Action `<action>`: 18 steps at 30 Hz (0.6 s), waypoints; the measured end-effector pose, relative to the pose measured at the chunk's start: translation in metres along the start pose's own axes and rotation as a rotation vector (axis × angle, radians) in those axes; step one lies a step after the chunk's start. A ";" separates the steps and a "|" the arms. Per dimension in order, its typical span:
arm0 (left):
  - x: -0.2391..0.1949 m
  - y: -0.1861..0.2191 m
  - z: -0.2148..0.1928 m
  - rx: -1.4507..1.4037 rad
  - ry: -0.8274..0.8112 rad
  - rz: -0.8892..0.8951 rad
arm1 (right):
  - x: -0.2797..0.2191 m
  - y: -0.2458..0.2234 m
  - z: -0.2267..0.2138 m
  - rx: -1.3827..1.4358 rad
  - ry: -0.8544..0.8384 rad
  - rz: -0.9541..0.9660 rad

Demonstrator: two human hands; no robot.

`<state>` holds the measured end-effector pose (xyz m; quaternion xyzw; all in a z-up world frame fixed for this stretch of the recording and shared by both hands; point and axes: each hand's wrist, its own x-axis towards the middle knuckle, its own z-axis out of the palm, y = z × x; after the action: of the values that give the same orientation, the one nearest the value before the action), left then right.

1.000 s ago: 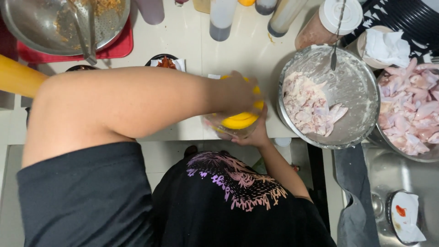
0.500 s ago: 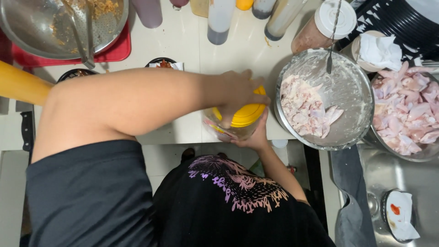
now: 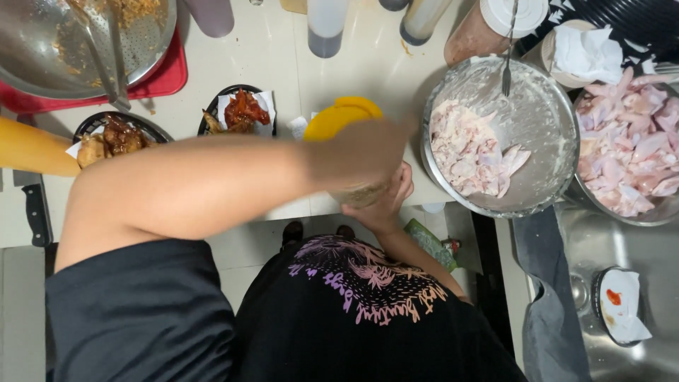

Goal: Preparing chicken wings by coating them in batter, frying them in a deep fryer, and then saucing and plating them according to order slips.

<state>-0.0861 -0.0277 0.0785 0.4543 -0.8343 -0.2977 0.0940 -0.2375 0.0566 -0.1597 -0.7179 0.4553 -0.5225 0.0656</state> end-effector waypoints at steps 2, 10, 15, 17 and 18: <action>0.010 0.001 -0.021 -0.083 0.068 0.042 | -0.003 0.000 -0.005 0.030 0.018 -0.078; 0.030 -0.108 -0.097 -0.367 0.168 -0.597 | 0.023 -0.015 -0.026 0.582 -0.063 0.001; 0.080 -0.386 0.136 -1.116 0.356 -0.320 | 0.027 -0.009 -0.030 0.504 -0.081 -0.069; 0.162 -0.434 0.221 -1.322 0.482 0.114 | 0.026 -0.010 -0.030 0.537 -0.108 -0.118; 0.153 -0.428 0.226 -0.352 0.417 0.040 | 0.024 -0.011 -0.033 0.539 -0.121 -0.153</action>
<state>0.0303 -0.2349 -0.3698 0.4657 -0.7413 -0.3365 0.3471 -0.2571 0.0580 -0.1223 -0.7368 0.2398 -0.5843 0.2414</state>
